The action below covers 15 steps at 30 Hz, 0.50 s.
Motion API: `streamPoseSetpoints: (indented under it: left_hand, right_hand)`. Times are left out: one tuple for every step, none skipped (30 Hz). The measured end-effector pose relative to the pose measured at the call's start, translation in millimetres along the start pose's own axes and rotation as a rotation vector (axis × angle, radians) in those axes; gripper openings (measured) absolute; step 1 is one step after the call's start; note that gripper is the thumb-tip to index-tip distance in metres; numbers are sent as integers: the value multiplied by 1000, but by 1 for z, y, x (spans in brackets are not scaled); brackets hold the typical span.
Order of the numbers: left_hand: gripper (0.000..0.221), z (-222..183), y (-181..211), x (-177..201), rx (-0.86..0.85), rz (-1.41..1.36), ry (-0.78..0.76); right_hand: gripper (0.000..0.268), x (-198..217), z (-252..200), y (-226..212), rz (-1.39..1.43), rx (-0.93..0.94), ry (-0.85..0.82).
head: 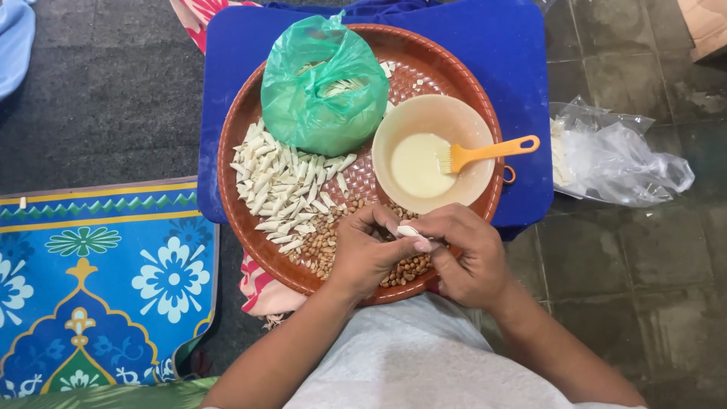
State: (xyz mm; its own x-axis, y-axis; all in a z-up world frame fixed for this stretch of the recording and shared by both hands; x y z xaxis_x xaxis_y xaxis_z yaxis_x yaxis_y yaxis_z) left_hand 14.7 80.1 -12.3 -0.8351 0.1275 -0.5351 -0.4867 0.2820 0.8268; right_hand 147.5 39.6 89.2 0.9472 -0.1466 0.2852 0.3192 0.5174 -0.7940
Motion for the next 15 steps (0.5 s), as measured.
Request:
streamPoseSetpoints:
  left_hand:
    - [38,-1,1,0,2,0,1]
    - [37,-1,2,-1,5,12,1]
    - [37,-1,3,-2,8,23,2]
    - [37,-2,5,-4,9,23,1]
    - [35,-2,7,-5,21,20,16]
    - [34,-2,8,-5,32,16,31]
    - [34,-1,6,-3,32,16,31]
    - [32,0,3,1,50,53,53]
    - [30,1,0,5,67,91,76]
    - [30,1,0,6,68,91,76]
    - [28,1,-3,9,87,87,93]
    - [27,2,-5,12,105,84,109]
    - [27,2,-6,13,105,84,110]
    - [24,2,-10,15,126,74,112]
    - [22,2,-13,17,147,65,115]
  right_hand:
    - [25,0,0,-1,1,-2,0]
    - [24,0,1,-5,-80,45,-7]
    - [24,0,1,-9,-160,91,-14]
    - [24,0,3,-9,-160,91,-13]
    - [23,1,4,-10,-213,115,-7]
    - [22,1,5,-12,-265,139,0]
    - [22,2,6,-12,-265,139,0]
    - [26,2,7,-13,-291,146,5]
    - [30,3,8,-14,-316,153,10]
    - [30,3,7,-12,-316,152,10]
    - [30,4,5,-10,-310,146,17]
    - [30,4,4,-8,-304,140,23]
    - [30,4,5,-9,-303,140,23]
    - [31,5,6,-9,-274,116,31]
    - [33,6,6,-9,-245,91,38]
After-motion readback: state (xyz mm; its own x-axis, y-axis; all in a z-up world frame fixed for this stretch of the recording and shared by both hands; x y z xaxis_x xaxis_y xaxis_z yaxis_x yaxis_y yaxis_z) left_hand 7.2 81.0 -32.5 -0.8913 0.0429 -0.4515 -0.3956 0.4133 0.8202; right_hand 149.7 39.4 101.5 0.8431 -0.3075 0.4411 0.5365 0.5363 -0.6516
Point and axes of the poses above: each hand's wrist, its own z-axis towards the middle knuckle, its own x-axis out of the back of the hand, y = z × x, the point moved 8 cm from there along z, towards the middle knuckle, and after that the axes turned 3 degrees about x, right-handed, at the moved point
